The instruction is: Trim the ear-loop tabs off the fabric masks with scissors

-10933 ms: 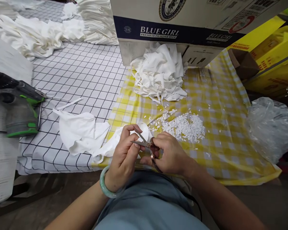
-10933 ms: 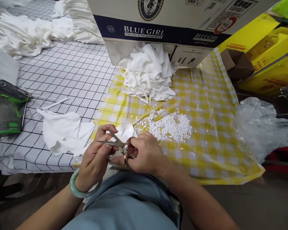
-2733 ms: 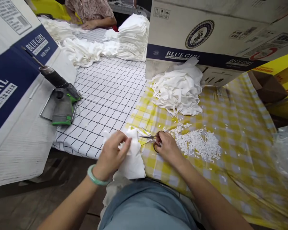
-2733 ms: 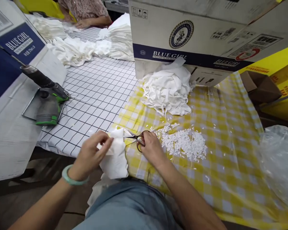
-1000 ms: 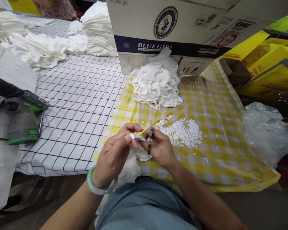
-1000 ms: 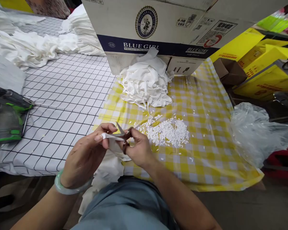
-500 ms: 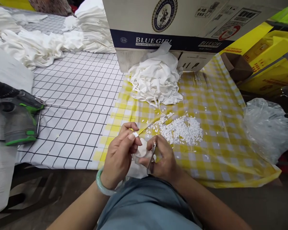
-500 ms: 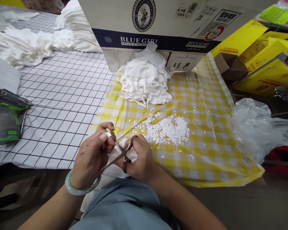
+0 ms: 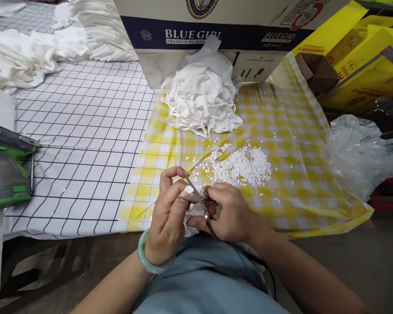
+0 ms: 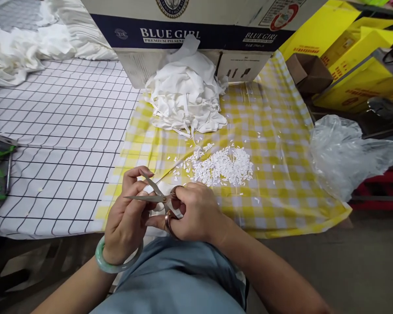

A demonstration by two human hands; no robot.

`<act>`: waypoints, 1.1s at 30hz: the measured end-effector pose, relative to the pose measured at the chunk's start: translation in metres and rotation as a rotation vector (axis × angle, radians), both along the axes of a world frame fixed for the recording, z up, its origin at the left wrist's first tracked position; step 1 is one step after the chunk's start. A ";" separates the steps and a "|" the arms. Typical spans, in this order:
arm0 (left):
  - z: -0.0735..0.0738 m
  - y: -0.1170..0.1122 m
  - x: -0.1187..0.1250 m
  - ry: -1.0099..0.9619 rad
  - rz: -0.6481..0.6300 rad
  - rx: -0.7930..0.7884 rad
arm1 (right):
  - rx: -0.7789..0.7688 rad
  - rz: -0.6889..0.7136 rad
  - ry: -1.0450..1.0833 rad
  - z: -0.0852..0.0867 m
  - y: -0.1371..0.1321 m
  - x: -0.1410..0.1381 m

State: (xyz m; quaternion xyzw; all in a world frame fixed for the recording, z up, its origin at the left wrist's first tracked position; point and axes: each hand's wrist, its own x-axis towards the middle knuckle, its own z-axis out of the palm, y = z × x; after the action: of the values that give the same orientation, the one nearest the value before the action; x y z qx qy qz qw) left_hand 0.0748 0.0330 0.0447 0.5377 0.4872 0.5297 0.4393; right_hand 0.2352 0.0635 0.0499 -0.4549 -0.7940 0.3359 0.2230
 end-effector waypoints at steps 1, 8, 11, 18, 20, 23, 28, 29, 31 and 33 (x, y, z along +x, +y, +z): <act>0.000 0.000 0.000 0.019 -0.004 0.019 | 0.000 -0.002 0.004 0.000 0.000 0.000; -0.004 0.001 0.002 0.120 -0.019 0.152 | 0.016 -0.021 0.037 0.002 0.000 0.002; -0.005 0.001 0.002 0.139 -0.020 0.168 | 0.016 -0.025 0.047 0.002 0.000 0.002; -0.007 0.002 0.003 0.194 -0.013 0.202 | -0.034 -0.025 0.048 0.004 0.000 0.002; -0.008 0.003 0.003 0.207 -0.006 0.214 | -0.068 -0.036 0.035 0.004 -0.001 0.004; -0.010 0.009 0.007 0.228 -0.041 0.235 | -0.111 -0.079 -0.016 0.000 -0.002 0.012; -0.015 0.029 0.027 0.248 -0.201 0.207 | -0.210 -0.224 -0.161 -0.012 -0.002 0.036; -0.017 0.033 0.032 0.236 -0.236 0.189 | -0.239 -0.248 -0.186 -0.014 -0.001 0.042; -0.022 0.039 0.039 0.189 -0.285 0.135 | -0.265 -0.310 -0.259 -0.018 0.002 0.056; -0.026 0.045 0.039 0.125 -0.311 0.042 | -0.218 -0.392 -0.412 -0.023 0.004 0.071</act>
State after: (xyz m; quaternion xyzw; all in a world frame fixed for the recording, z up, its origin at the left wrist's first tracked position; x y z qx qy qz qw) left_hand 0.1135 0.0777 0.0190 0.6476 0.4135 0.4309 0.4733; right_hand 0.3059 0.0675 0.0273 -0.6793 -0.6789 0.2704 0.0674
